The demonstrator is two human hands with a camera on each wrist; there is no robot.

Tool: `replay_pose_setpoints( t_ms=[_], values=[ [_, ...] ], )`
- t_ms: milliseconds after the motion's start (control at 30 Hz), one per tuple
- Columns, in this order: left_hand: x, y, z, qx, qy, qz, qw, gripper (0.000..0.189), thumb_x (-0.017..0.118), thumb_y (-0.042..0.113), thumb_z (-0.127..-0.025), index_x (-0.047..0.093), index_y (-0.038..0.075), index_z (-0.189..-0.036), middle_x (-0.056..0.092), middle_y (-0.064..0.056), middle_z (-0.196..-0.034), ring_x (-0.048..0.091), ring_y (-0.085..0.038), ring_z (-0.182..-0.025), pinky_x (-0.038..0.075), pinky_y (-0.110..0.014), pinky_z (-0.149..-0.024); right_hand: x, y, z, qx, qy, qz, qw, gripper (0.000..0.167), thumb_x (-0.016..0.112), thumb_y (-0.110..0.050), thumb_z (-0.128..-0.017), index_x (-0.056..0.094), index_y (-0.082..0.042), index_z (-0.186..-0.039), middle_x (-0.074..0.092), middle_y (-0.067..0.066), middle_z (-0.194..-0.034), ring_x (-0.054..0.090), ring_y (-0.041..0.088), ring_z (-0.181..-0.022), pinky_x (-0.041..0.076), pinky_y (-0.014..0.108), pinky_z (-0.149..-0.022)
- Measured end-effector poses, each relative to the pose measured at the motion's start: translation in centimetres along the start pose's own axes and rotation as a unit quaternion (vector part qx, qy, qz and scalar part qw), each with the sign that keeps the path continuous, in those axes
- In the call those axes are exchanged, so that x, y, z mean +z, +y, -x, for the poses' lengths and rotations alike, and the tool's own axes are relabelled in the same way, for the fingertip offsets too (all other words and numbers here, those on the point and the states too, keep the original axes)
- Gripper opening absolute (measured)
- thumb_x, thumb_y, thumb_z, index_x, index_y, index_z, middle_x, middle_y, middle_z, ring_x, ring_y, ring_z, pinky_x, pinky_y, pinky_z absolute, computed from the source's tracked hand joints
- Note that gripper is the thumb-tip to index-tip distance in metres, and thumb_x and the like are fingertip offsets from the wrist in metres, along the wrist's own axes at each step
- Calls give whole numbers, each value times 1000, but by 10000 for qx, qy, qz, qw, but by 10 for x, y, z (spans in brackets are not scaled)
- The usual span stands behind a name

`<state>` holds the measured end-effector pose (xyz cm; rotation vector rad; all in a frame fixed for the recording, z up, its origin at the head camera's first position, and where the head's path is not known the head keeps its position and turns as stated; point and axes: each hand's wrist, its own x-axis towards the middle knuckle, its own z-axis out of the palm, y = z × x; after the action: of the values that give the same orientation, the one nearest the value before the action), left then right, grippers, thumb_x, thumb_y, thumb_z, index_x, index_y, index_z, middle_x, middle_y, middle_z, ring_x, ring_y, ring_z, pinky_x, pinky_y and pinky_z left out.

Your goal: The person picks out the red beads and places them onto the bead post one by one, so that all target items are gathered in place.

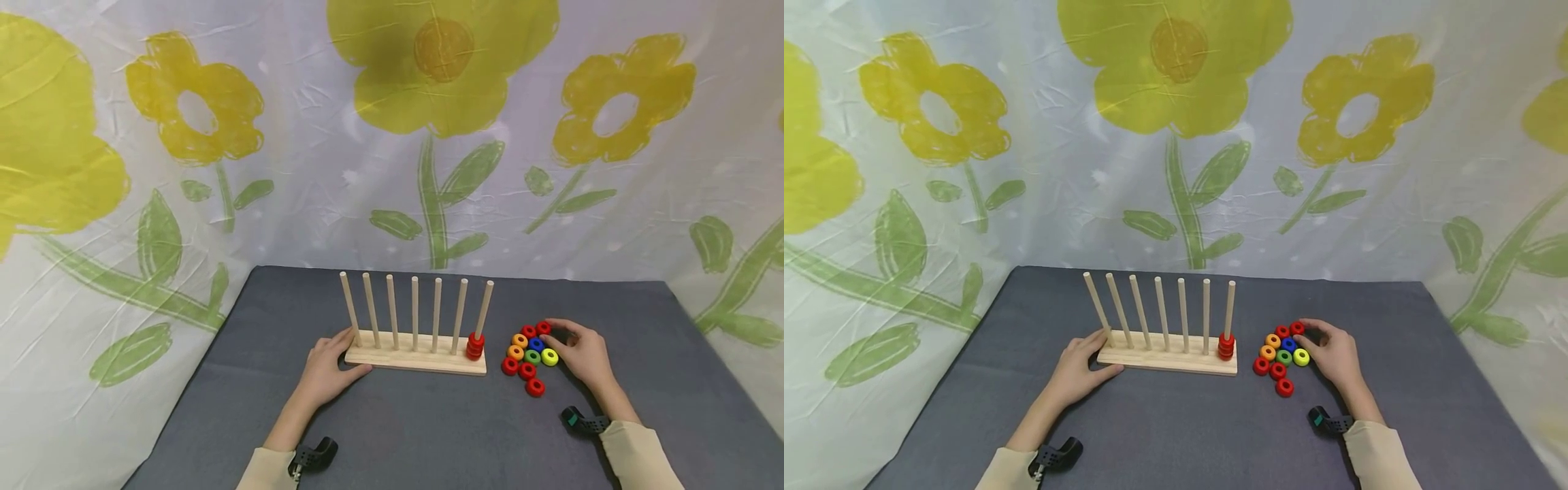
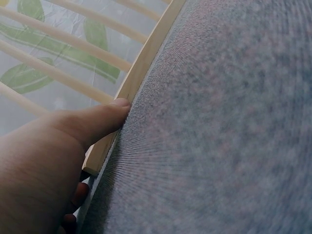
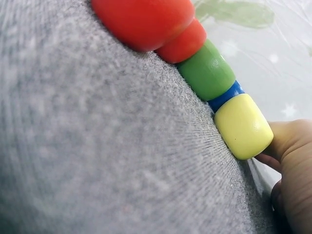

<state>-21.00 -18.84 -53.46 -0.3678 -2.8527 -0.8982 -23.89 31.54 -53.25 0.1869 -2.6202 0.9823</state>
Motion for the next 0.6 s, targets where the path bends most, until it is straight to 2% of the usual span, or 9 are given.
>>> replay_pose_setpoints(
  t_ms=[300, 600],
  values=[
    [-1, 2, -1, -13, 2, 16, 10000, 88, 79, 51, -86, 44, 9, -155, 45, -11, -155, 47, -35, -123, 37, -56, -99, -1, 2, -1, -147, 11, 1, 9999, 34, 81, -19, -91, 73, -8, -122, 35, -6, -49, 27, 11, -40, 25, 27, -39],
    [-1, 2, 0, 50, 8, 20, 10000, 88, 79, 52, -86, 45, 8, -154, 45, -12, -154, 47, -35, -122, 36, -57, -99, -3, 0, -1, -7, -49, -54, 10000, 35, 80, -25, -92, 73, -8, -122, 34, -5, -50, 26, 11, -41, 25, 28, -40]
  ],
)
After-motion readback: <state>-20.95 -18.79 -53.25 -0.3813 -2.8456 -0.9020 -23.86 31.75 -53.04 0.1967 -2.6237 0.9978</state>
